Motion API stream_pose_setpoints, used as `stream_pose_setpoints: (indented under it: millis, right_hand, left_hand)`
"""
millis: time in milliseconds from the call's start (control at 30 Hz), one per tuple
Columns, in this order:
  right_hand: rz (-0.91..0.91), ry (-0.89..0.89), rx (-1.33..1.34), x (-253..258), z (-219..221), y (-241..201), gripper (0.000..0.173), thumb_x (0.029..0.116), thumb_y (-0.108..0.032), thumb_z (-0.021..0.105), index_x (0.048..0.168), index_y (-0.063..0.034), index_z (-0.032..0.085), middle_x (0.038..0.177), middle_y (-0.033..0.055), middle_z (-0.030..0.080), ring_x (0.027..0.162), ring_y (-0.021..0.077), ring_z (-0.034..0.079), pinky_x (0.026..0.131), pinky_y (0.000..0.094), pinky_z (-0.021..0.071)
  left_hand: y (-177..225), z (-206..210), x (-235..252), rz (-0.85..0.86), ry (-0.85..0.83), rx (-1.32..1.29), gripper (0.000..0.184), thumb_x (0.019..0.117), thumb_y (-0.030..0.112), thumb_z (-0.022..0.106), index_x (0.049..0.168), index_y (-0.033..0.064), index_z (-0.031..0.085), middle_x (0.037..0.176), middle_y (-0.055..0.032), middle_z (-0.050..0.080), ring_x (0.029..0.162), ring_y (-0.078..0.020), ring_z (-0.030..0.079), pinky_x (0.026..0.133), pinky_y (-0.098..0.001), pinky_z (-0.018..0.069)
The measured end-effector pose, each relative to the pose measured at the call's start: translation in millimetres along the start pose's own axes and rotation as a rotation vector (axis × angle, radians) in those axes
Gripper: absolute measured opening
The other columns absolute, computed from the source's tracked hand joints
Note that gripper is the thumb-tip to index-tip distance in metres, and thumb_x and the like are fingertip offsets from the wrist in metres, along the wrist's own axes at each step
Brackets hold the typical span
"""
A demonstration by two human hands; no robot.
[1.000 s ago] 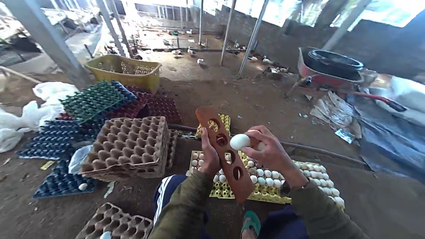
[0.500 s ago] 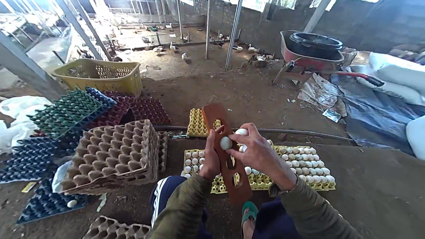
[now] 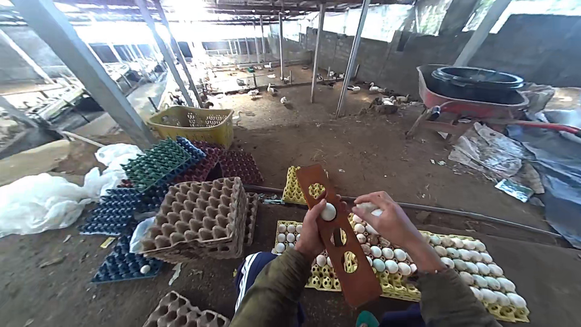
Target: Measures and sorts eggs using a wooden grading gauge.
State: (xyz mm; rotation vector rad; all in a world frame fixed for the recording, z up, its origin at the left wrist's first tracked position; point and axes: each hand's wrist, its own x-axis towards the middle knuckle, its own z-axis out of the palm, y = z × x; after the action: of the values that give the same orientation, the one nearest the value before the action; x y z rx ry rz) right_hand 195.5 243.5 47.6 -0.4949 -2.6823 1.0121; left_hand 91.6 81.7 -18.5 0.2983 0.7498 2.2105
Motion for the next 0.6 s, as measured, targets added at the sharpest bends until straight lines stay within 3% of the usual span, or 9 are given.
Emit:
stream_pose_setpoints:
  millis: [67, 167, 233, 300, 400, 600]
  right_hand:
    - [-0.044, -0.030, 0.002, 1.6, 3.4, 11.1, 0.028, 0.0941, -0.024, 0.072, 0.119, -0.0100, 0.072, 0.129, 0.0192, 0.059, 0.116, 0.0287, 0.060, 0.095, 0.0446, 0.0523]
    - [-0.138, -0.043, 0.068, 0.4, 16.0, 13.7, 0.036, 0.0851, -0.021, 0.082, 0.118, -0.0106, 0.072, 0.130, 0.0179, 0.059, 0.115, 0.0249, 0.061, 0.094, 0.0401, 0.0538]
    - [-0.206, -0.030, 0.101, -0.3, 23.9, 10.6, 0.042, 0.0791, -0.019, 0.084, 0.118, -0.0116, 0.073, 0.131, 0.0172, 0.057, 0.114, 0.0218, 0.061, 0.092, 0.0360, 0.0552]
    - [-0.258, 0.003, 0.126, -2.1, 31.0, 6.2, 0.047, 0.0747, -0.013, 0.083, 0.121, -0.0096, 0.073, 0.133, 0.0187, 0.056, 0.114, 0.0209, 0.062, 0.092, 0.0334, 0.0562]
    - [-0.332, 0.049, 0.110, -0.2, 38.5, 8.6, 0.047, 0.0766, -0.021, 0.081, 0.121, -0.0100, 0.073, 0.135, 0.0191, 0.054, 0.117, 0.0200, 0.061, 0.094, 0.0321, 0.0553]
    - [-0.433, 0.050, 0.121, 5.3, 45.1, 10.5, 0.030, 0.0839, -0.019, 0.077, 0.113, -0.0104, 0.077, 0.134, 0.0188, 0.057, 0.122, 0.0217, 0.059, 0.100, 0.0336, 0.0532]
  left_hand:
    - [1.0, -7.7, 2.1, 0.015, -0.061, -0.090, 0.048, 0.1048, 0.023, 0.028, 0.148, 0.0058, 0.040, 0.136, -0.0174, 0.061, 0.121, -0.0296, 0.063, 0.098, -0.0460, 0.0545]
    - [0.9, -12.9, 3.5, 0.023, -0.126, -0.130, 0.053, 0.1004, 0.024, 0.032, 0.150, 0.0088, 0.043, 0.147, -0.0141, 0.054, 0.128, -0.0279, 0.058, 0.098, -0.0462, 0.0538]
    - [-1.3, -12.0, 1.9, 0.019, -0.147, -0.143, 0.050, 0.0996, 0.024, 0.033, 0.144, 0.0085, 0.050, 0.139, -0.0135, 0.060, 0.121, -0.0246, 0.062, 0.095, -0.0419, 0.0554]
    - [-4.9, -8.5, -2.7, 0.001, -0.153, -0.167, 0.046, 0.0979, 0.024, 0.038, 0.136, 0.0093, 0.059, 0.122, -0.0125, 0.069, 0.106, -0.0213, 0.069, 0.087, -0.0376, 0.0588]
    - [-6.0, 0.4, -9.9, -0.031, -0.091, -0.211, 0.035, 0.0972, 0.023, 0.041, 0.116, 0.0123, 0.068, 0.100, -0.0105, 0.074, 0.088, -0.0186, 0.073, 0.076, -0.0350, 0.0612]
    - [-5.0, -4.0, -10.5, -0.026, -0.090, -0.217, 0.036, 0.0993, 0.025, 0.039, 0.112, 0.0107, 0.070, 0.099, -0.0112, 0.074, 0.089, -0.0187, 0.073, 0.077, -0.0355, 0.0614]
